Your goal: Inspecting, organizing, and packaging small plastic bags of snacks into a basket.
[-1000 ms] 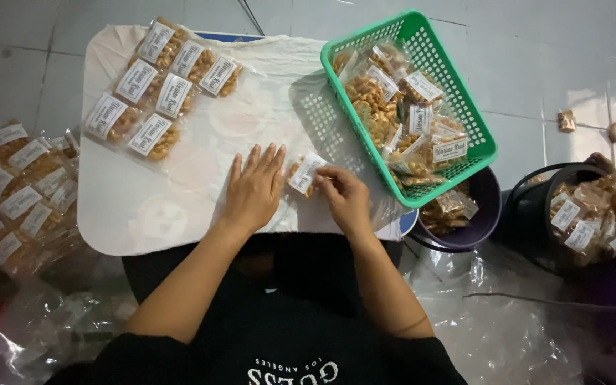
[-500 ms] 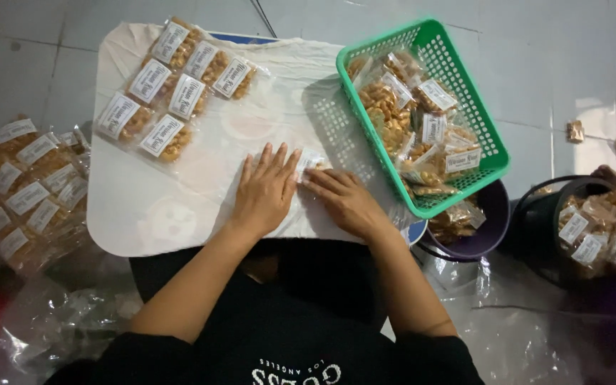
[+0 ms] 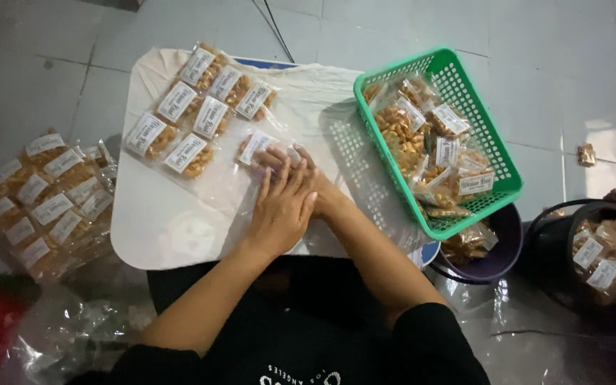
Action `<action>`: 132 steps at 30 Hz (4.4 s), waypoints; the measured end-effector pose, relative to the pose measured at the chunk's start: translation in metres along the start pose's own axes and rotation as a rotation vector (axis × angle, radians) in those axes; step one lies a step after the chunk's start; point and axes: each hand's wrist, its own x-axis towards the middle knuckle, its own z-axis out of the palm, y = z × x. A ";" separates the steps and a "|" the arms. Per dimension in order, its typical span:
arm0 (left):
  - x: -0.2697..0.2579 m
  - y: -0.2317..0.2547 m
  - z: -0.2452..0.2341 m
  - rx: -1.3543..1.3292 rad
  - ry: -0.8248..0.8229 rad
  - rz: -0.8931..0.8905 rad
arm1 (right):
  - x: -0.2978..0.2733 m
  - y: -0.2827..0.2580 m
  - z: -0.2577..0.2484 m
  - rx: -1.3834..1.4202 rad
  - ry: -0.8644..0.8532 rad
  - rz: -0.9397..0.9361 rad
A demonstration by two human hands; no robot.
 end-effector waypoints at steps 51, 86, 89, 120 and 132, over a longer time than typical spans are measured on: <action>0.067 -0.166 -0.011 0.442 -0.188 -0.032 | -0.060 0.025 -0.163 0.571 -0.412 0.451; 0.069 0.049 -0.053 -1.214 -0.059 -0.237 | -0.078 0.074 -0.214 0.432 0.575 0.418; 0.072 0.077 -0.067 -1.508 0.050 -0.254 | -0.072 0.041 -0.211 0.586 0.530 0.402; 0.028 0.055 -0.013 -1.596 0.299 -0.570 | -0.094 0.006 -0.093 1.589 0.711 0.676; -0.013 -0.006 0.007 0.106 -0.285 -0.106 | -0.165 0.024 -0.046 1.073 0.656 0.919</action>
